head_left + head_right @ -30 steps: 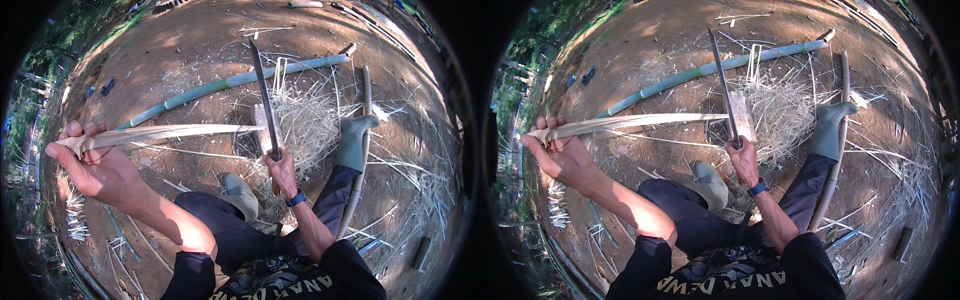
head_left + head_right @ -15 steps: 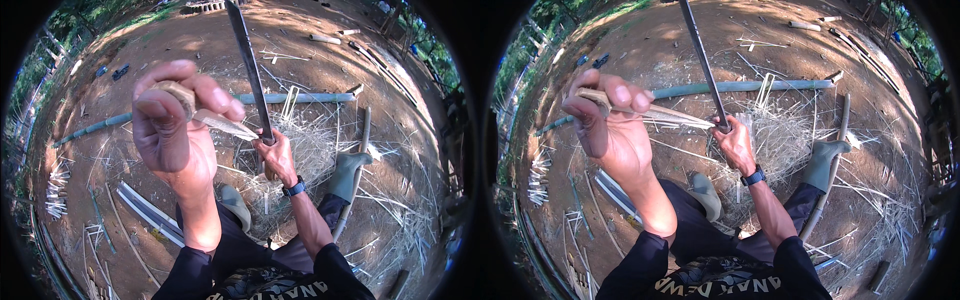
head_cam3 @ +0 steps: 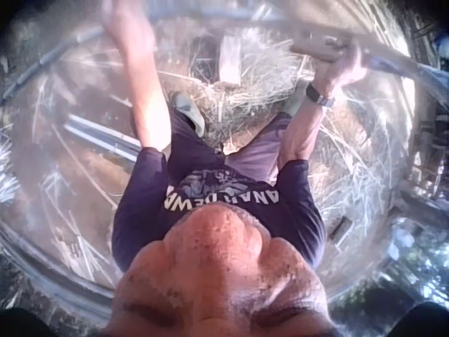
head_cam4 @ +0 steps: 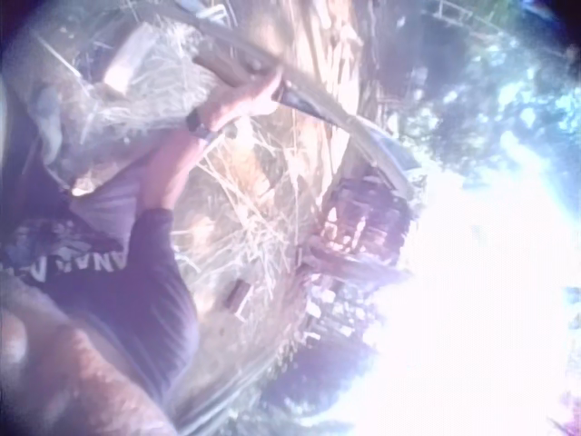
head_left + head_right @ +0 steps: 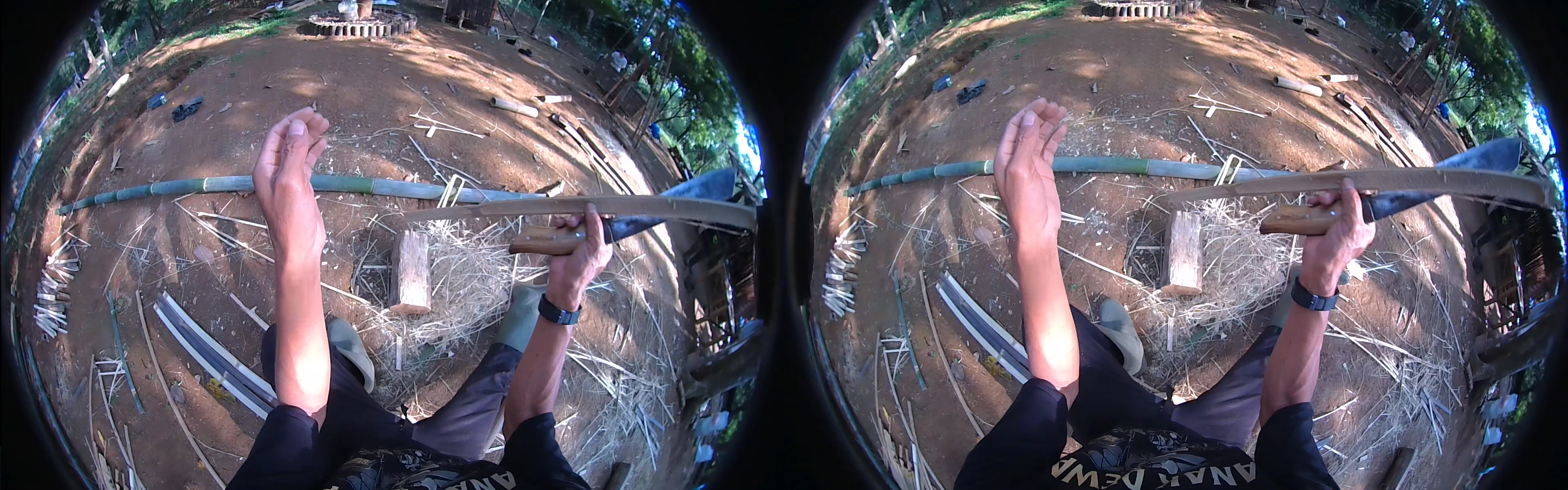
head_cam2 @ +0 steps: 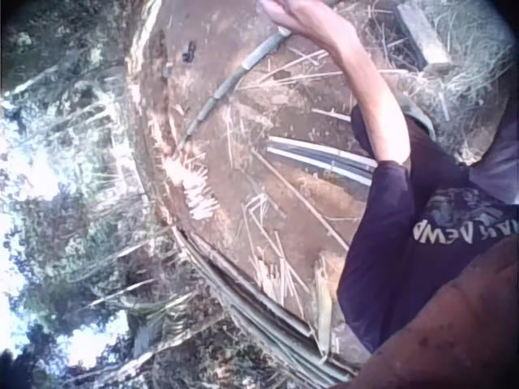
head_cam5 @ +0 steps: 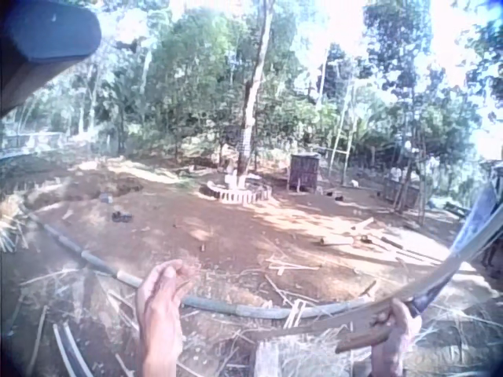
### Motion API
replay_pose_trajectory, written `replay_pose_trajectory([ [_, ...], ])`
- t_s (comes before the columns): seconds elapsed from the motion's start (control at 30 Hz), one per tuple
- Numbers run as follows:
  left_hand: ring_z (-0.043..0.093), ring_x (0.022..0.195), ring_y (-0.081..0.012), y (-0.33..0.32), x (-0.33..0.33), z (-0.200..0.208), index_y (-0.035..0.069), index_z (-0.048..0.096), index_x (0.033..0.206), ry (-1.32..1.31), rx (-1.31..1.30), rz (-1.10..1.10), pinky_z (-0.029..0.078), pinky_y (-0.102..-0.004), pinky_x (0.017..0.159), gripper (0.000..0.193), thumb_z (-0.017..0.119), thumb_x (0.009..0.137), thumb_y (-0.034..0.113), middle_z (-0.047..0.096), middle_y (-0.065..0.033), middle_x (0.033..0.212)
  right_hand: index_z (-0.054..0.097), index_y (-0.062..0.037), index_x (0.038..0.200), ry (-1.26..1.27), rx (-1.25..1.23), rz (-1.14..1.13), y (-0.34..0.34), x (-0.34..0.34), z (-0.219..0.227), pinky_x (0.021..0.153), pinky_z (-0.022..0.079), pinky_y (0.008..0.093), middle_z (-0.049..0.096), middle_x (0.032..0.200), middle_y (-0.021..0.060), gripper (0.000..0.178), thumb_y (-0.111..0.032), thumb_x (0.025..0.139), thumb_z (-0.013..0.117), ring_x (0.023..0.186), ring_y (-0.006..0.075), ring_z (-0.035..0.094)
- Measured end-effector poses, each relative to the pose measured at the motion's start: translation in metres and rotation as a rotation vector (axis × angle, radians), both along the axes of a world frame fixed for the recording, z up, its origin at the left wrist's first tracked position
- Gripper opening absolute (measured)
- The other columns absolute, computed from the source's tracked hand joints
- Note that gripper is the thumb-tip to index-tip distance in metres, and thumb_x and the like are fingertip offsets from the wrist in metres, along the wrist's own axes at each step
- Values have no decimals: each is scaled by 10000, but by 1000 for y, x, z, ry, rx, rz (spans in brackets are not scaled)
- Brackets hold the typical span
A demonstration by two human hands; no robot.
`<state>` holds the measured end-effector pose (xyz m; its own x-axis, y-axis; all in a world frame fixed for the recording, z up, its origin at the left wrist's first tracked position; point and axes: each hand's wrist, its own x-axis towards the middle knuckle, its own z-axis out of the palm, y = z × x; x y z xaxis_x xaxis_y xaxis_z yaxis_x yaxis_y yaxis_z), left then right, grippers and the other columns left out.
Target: The person sits on the ground and uses a machete to split a long bamboo pole into thin strips. They hold the bamboo with one hand and strike it with the machete, occasionally using a wooden block as a guide. The person repeatedly splits the bamboo, creating a pile of thin strips.
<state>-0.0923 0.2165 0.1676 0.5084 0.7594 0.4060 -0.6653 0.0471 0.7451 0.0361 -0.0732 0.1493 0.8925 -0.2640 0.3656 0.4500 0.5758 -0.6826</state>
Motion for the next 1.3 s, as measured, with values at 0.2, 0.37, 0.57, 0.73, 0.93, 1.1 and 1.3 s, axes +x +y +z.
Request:
replay_pose_trajectory([
  [0.2, 332, 1321, -247, 12, 47, -62, -16, 325, 1358, 199, -390, 9, 272, -417, 1086, 550, 556, 929, 239, 337, -155, 1413, 567, 23, 985, 43, 276, -3, -79, -2, 6, 651, 464, 293, 441, 629, -2, 129, -73, 900, 566, 611, 109, 455],
  [0.37, 266, 1345, -406, -16, 51, -58, -29, 204, 1423, 191, -560, -343, 280, -547, 1062, 979, 630, 793, 587, 222, -303, 1440, 462, -59, 803, 220, 511, 34, -100, -12, -23, 645, 478, 309, 474, 606, 13, 150, -74, 872, 595, 628, 187, 508],
  [0.57, 537, 1052, -313, -28, 53, -48, 4, 478, 1143, -370, -444, -722, 404, -488, 985, 506, 471, 940, 468, 570, -168, 1020, 478, -72, 793, 430, 598, 201, -73, -22, -61, 612, 479, 306, 480, 594, 7, 120, -70, 878, 563, 582, 164, 499],
  [0.73, 461, 755, -190, -16, 19, -17, 11, 489, 1131, -468, -224, -530, 423, -412, 839, 519, 405, 959, 494, 446, -41, 761, 483, -74, 840, 564, 604, 282, -34, -24, -82, 596, 489, 278, 469, 593, -3, 86, -53, 876, 558, 545, 133, 481],
  [0.93, 413, 721, -167, -11, -19, 19, 48, 518, 1032, -497, -156, -358, 377, -369, 799, 605, 398, 902, 627, 405, -8, 763, 488, -72, 848, 742, 590, 449, 21, -34, -107, 595, 484, 283, 477, 592, -5, 87, -64, 882, 567, 540, 130, 488],
  [1.1, 449, 714, -153, 18, -47, 20, 93, 515, 874, -637, -81, -386, 402, -341, 724, 407, 548, 883, 498, 446, -4, 770, 496, -76, 848, 842, 522, 668, 52, -38, -144, 582, 486, 267, 544, 663, 37, 97, -118, 899, 568, 554, 102, 502],
  [1.3, 510, 662, -92, 34, -88, 27, 120, 592, 793, -525, -2, -67, 440, -243, 602, 274, 588, 893, 376, 531, 4, 791, 469, -53, 904, 1047, 448, 868, 36, -79, -194, 500, 485, 239, 638, 912, 170, 143, -149, 900, 574, 534, 67, 504],
])
